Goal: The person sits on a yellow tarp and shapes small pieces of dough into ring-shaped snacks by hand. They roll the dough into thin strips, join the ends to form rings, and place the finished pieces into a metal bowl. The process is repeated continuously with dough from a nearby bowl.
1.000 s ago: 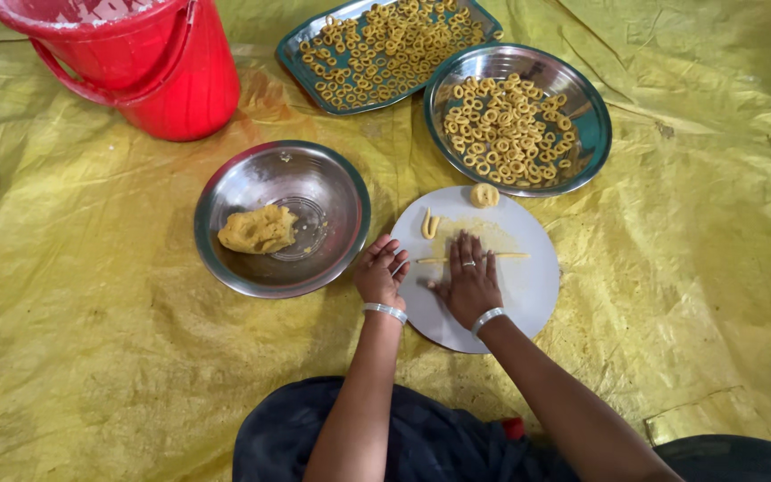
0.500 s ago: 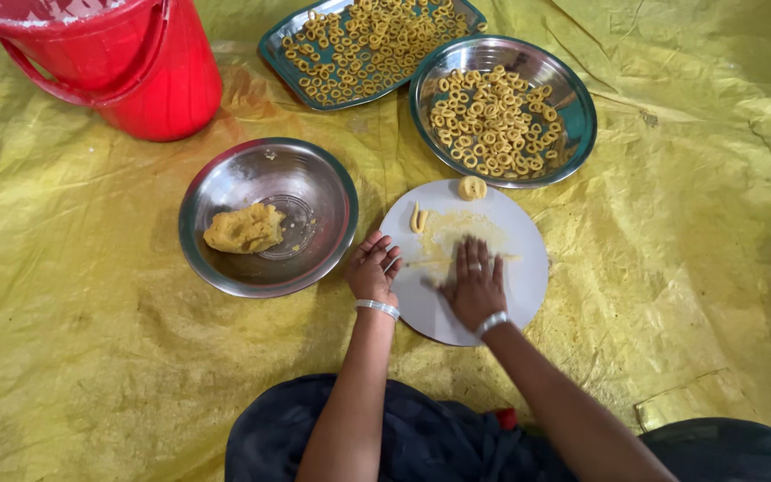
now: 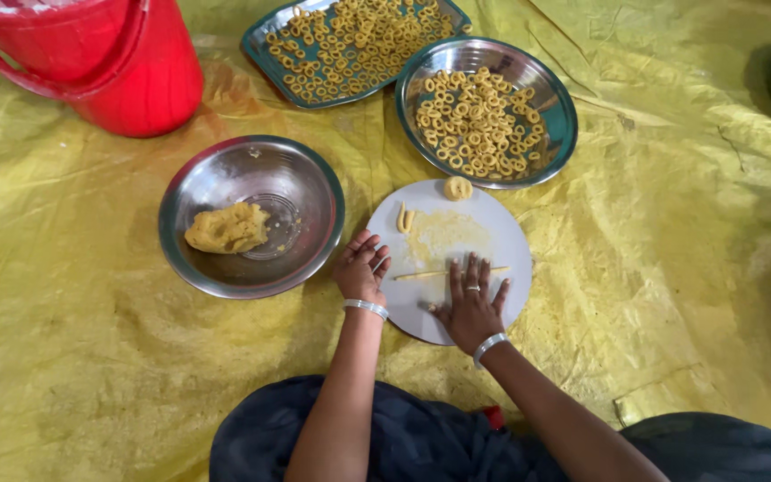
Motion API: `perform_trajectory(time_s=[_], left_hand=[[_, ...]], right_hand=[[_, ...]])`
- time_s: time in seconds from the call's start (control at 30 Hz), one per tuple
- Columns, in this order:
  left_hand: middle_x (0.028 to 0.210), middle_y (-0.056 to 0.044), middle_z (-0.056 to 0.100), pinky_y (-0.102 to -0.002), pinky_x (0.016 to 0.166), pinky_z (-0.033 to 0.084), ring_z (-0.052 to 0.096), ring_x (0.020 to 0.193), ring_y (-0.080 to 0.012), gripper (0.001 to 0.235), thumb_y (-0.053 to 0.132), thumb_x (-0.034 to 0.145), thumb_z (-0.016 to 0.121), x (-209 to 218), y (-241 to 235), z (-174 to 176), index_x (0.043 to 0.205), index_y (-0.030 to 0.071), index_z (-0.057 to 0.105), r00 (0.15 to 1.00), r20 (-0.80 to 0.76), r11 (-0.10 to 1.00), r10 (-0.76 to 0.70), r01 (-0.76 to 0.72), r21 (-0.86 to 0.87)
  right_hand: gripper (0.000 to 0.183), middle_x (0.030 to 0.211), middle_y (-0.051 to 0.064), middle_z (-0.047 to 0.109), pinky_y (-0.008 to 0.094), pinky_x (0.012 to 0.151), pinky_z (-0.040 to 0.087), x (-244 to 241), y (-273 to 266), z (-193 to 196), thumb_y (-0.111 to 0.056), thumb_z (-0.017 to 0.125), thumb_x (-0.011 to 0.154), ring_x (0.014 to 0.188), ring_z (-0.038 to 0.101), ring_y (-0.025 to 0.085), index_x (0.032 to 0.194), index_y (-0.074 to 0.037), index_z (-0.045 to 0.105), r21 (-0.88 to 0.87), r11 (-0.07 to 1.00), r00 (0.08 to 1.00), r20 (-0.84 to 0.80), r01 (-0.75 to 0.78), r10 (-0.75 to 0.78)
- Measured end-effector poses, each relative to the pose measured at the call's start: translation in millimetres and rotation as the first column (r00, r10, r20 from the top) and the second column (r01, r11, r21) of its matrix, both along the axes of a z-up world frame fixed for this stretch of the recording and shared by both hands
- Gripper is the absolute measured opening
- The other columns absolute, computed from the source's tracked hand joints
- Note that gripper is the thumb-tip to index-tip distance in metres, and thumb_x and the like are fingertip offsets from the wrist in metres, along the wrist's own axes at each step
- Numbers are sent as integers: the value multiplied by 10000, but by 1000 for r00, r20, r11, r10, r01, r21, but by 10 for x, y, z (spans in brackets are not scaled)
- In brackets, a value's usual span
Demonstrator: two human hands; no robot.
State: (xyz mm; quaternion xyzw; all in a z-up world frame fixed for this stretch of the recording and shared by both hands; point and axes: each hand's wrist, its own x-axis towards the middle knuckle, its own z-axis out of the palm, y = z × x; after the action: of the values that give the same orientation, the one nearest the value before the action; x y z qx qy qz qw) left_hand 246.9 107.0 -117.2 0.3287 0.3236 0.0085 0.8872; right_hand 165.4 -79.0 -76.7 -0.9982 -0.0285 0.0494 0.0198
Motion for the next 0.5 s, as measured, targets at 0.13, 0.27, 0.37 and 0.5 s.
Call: perform_trajectory(time_s=[0.13,0.27,0.37,0.5], left_hand=[[955,-23,726,-292,646,550,685,742,-152,248,-28,920,602,-5,20,19,1112,92,703,999,33,999,38,-38,-4],[965,-24,733,-285,645,549,687,747,-149,235,-25,932,594,-16,25,111,1110,88,697,998,35,999,47,-47,-2],[965,-35,745,-282,636,552,696,750,-152,235,-25,930,587,-48,15,250,1102,76,713,998,16,998,53,-54,40],[947,-27,746,-294,590,563,703,712,-155,214,12,913,612,-92,83,422,1083,82,720,999,14,993,-37,35,109]], right_hand=[[867,1626,185,291,809,1063,-20,218,134,80,-631,615,875,1509,226,365,1544,-150,347,18,1000,983,185,-20,16],[580,1247,-50,685,830,1140,-8,339,381,104,-374,722,819,1238,575,175,1367,-214,621,97,964,936,278,-249,214],[266,987,-94,749,808,1170,21,443,491,103,-274,772,846,1090,640,139,1112,-262,762,69,954,918,299,-293,261],[85,950,-47,762,681,1101,243,597,469,232,-206,809,813,996,654,185,889,-238,826,225,950,927,352,-215,126]])
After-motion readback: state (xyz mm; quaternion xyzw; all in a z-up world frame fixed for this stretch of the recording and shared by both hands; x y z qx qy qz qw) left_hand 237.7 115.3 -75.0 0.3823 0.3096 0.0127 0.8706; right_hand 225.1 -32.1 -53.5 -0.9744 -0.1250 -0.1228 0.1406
